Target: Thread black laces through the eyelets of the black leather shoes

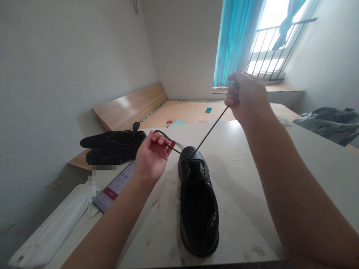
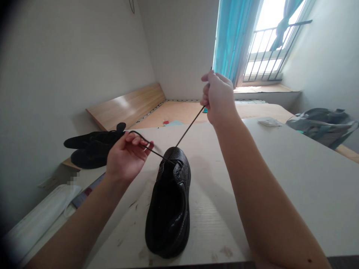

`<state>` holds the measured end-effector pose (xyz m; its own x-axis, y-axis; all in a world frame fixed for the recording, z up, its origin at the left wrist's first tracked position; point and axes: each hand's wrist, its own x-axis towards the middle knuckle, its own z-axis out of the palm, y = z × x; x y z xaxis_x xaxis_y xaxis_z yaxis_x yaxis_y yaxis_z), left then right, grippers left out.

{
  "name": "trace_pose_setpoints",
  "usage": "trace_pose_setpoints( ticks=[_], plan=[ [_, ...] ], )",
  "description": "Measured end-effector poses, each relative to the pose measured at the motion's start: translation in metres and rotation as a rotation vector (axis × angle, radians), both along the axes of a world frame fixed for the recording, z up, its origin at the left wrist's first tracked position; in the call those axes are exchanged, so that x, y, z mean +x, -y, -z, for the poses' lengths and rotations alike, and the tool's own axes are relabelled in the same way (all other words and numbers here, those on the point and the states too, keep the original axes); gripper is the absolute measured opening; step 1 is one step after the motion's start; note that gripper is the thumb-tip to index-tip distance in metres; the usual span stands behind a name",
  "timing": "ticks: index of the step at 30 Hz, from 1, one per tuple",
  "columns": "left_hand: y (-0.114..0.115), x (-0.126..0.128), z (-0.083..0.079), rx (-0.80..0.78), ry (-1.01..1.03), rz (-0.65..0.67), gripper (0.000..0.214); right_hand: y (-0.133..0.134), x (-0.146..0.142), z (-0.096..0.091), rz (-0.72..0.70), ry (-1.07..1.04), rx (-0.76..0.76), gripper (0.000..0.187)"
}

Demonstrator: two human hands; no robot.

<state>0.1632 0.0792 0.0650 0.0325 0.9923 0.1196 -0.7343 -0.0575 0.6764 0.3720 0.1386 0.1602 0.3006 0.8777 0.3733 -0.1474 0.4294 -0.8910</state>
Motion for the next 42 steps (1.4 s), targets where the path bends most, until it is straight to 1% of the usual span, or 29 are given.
trace_pose_setpoints(
  ticks=[2, 3, 4, 5, 6, 8, 9, 10, 12, 14, 15, 17, 20, 22, 25, 27, 29, 31, 32, 34, 37, 39, 42],
  plan=[
    [-0.006, -0.013, -0.007, -0.026, 0.090, 0.004, 0.035, 0.006, 0.000, 0.002, 0.047, 0.171, 0.069, 0.026],
    [-0.009, -0.020, -0.010, -0.024, 0.113, -0.010, 0.034, 0.010, -0.002, 0.006, 0.034, 0.277, 0.062, 0.025],
    [-0.012, -0.027, -0.013, -0.019, 0.126, -0.042, 0.033, 0.015, -0.005, 0.012, -0.009, 0.388, 0.022, 0.025],
    [-0.015, -0.034, -0.016, -0.013, 0.125, -0.082, 0.032, 0.020, -0.007, 0.020, -0.089, 0.502, -0.044, 0.025],
    [-0.017, -0.041, -0.018, 0.001, 0.112, -0.129, 0.031, 0.026, -0.009, 0.029, -0.200, 0.609, -0.122, 0.026],
    [-0.020, -0.052, -0.022, 0.020, 0.049, -0.192, 0.029, 0.039, -0.008, 0.048, -0.505, 0.795, -0.256, 0.021],
    [-0.020, -0.056, -0.024, 0.020, 0.013, -0.209, 0.029, 0.046, -0.004, 0.058, -0.638, 0.849, -0.297, 0.017],
    [-0.020, -0.059, -0.025, 0.017, -0.011, -0.213, 0.029, 0.051, 0.001, 0.066, -0.726, 0.877, -0.326, 0.014],
    [-0.019, -0.060, -0.026, 0.011, -0.073, -0.213, 0.028, 0.061, 0.014, 0.078, -0.827, 0.873, -0.362, 0.015],
    [-0.017, -0.055, -0.025, 0.025, -0.182, -0.185, 0.022, 0.066, 0.025, 0.084, -0.878, 0.854, -0.390, 0.021],
    [-0.016, -0.051, -0.024, 0.041, -0.262, -0.162, 0.020, 0.068, 0.029, 0.086, -0.893, 0.855, -0.403, 0.024],
    [-0.015, -0.041, -0.020, 0.077, -0.484, -0.088, 0.018, 0.070, 0.031, 0.088, -0.897, 0.868, -0.422, 0.025],
    [-0.009, -0.029, -0.015, 0.091, -0.938, 0.092, 0.021, 0.071, 0.027, 0.090, -0.860, 0.844, -0.411, 0.021],
    [-0.004, -0.027, -0.014, 0.110, -1.205, 0.218, 0.024, 0.073, 0.023, 0.091, -0.837, 0.804, -0.399, 0.018],
    [0.004, -0.031, -0.018, 0.155, -1.447, 0.351, 0.028, 0.077, 0.018, 0.090, -0.782, 0.788, -0.377, 0.017],
    [0.007, -0.033, -0.021, 0.164, -1.534, 0.480, 0.029, 0.080, 0.016, 0.088, -0.737, 0.834, -0.353, 0.016],
    [0.008, -0.032, -0.022, 0.173, -1.572, 0.606, 0.029, 0.083, 0.015, 0.088, -0.719, 0.895, -0.320, 0.012],
    [0.009, -0.029, -0.022, 0.183, -1.585, 0.668, 0.030, 0.086, 0.014, 0.088, -0.716, 0.941, -0.278, 0.007],
    [0.009, -0.027, -0.021, 0.191, -1.592, 0.672, 0.030, 0.086, 0.015, 0.089, -0.715, 0.954, -0.253, 0.006],
    [0.010, -0.023, -0.021, 0.218, -1.610, 0.657, 0.031, 0.087, 0.015, 0.091, -0.720, 0.973, -0.220, 0.011],
    [0.012, -0.021, -0.022, 0.290, -1.649, 0.616, 0.032, 0.086, 0.015, 0.093, -0.750, 0.999, -0.211, 0.017],
    [0.015, -0.021, -0.024, 0.321, -1.689, 0.589, 0.032, 0.086, 0.014, 0.093, -0.739, 1.021, -0.197, 0.019],
    [0.017, -0.022, -0.025, 0.288, -1.747, 0.584, 0.033, 0.088, 0.012, 0.092, -0.686, 1.059, -0.168, 0.019]
  ],
)
